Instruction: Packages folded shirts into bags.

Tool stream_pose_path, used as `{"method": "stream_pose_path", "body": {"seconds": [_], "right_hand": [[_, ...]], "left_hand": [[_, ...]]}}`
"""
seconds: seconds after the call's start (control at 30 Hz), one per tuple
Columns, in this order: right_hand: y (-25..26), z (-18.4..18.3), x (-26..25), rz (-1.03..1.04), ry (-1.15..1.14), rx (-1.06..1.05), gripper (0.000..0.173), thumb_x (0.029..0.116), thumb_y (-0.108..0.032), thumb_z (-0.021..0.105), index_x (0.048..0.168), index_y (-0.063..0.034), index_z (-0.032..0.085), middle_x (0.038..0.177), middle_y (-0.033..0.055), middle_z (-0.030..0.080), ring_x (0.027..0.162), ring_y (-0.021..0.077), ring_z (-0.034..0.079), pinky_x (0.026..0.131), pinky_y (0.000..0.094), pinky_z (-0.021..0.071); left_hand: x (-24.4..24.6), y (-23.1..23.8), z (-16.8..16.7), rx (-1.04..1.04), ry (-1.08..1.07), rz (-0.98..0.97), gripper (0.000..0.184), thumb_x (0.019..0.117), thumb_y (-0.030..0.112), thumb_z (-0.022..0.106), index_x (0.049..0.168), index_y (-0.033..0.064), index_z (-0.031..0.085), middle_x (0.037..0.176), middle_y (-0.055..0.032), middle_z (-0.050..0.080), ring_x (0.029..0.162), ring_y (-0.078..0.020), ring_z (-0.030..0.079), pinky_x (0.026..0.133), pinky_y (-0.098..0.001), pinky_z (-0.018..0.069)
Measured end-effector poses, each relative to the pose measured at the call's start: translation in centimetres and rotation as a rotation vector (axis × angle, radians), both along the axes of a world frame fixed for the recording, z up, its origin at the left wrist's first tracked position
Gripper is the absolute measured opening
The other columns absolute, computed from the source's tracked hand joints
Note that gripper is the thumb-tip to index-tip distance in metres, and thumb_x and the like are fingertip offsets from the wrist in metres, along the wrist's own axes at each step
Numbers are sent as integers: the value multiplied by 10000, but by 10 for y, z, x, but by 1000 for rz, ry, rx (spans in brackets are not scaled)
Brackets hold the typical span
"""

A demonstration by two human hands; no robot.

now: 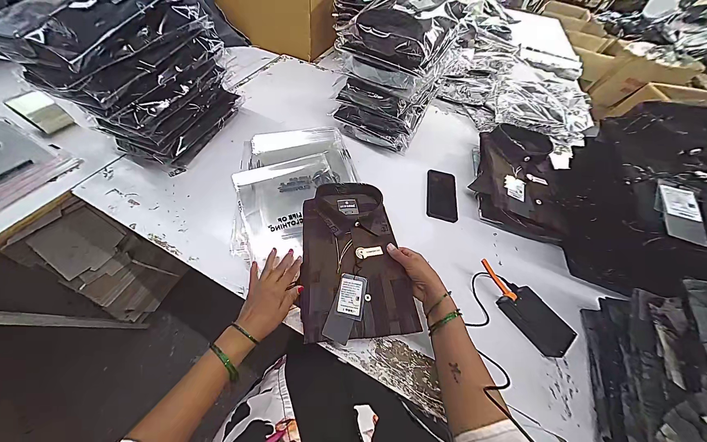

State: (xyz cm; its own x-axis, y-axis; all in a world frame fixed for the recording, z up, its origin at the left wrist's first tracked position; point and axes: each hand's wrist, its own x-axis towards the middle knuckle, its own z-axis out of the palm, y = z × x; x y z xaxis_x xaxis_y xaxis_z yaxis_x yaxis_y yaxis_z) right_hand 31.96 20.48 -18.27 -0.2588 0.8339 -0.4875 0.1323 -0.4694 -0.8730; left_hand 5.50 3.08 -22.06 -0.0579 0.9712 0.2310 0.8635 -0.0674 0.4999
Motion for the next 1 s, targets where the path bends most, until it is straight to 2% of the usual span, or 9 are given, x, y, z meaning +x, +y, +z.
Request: {"method": "stream_pose_path", "body": {"seconds": [0.07, 0.23, 0.53, 0.67, 0.73, 0.8, 0.83, 0.93, 1.0], "right_hand": [[5, 7, -14, 71, 11, -91, 273, 1066, -287, 536, 1152, -37, 604, 831, 47, 718, 712, 98, 707, 659, 263, 598], [-7, 9, 0, 2, 2, 73, 236, 1039, -132, 567, 1231, 5, 576, 912, 72, 719, 759, 102, 708, 699, 269, 605], [-46, -11, 71, -372, 358, 70, 263, 860, 72, 484, 1066, -46, 598, 842, 44, 748, 721, 76, 727, 633, 255, 621], [-48, -18, 62, -360, 392, 13, 388, 921, 109, 447, 1263, -64, 502, 983, 56, 728, 822, 98, 732, 694, 271, 629], [-52, -17, 63, -372, 386, 13, 448, 920, 117, 440, 1325, -75, 460, 1023, 58, 715, 838, 103, 730, 695, 275, 628], [-58, -17, 67, -387, 379, 9, 485, 914, 124, 440, 1353, -82, 443, 1034, 60, 711, 831, 102, 729, 686, 276, 628], [-61, -18, 69, -391, 379, 7, 490, 908, 123, 439, 1353, -83, 446, 1027, 57, 713, 821, 96, 729, 678, 271, 628], [-68, -20, 72, -396, 429, -5, 426, 866, 115, 419, 1239, -80, 491, 933, 41, 724, 758, 83, 726, 630, 254, 620], [-70, -18, 65, -412, 490, -52, 268, 919, 63, 408, 1102, -64, 556, 855, 55, 733, 712, 102, 729, 605, 266, 621]], "left_hand": [[-2, 7, 0, -165, 37, 4, 550, 1073, 328, 371, 1545, 56, 443, 1620, -142, 393, 1518, -471, 257, 1097, -837, 34], [-2, 33, 8, -334, 2, 12, 634, 1095, 426, 235, 1624, 78, 260, 1684, -58, 280, 1579, -348, 139, 1164, -750, -72], [4, 115, 20, -450, 64, 87, 594, 1113, 434, 218, 1645, 168, 224, 1721, -52, 150, 1585, -377, 41, 1143, -773, -67], [3, 157, 32, -534, -47, 139, 570, 1126, 400, 194, 1644, 166, 221, 1726, -62, 119, 1588, -364, -7, 1144, -763, -98], [-7, 157, 43, -449, -199, 128, 524, 1123, 343, 325, 1555, 62, 421, 1666, -193, 266, 1568, -416, 109, 1203, -702, 4], [-17, 146, 56, -369, -175, 102, 376, 1053, 244, 541, 1300, -21, 639, 1444, -280, 509, 1404, -462, 403, 1159, -594, 312], [-20, 142, 62, -429, -134, 47, 342, 1014, 218, 616, 1250, -25, 660, 1380, -291, 542, 1350, -472, 448, 1113, -590, 370], [-24, 143, 58, -634, 3, -45, 417, 914, 273, 771, 1226, 16, 670, 1330, -264, 544, 1301, -461, 457, 1024, -614, 413], [-27, 154, 59, -664, 57, -74, 344, 945, 274, 723, 1157, 3, 702, 1248, -258, 604, 1220, -444, 541, 976, -634, 438]]}}
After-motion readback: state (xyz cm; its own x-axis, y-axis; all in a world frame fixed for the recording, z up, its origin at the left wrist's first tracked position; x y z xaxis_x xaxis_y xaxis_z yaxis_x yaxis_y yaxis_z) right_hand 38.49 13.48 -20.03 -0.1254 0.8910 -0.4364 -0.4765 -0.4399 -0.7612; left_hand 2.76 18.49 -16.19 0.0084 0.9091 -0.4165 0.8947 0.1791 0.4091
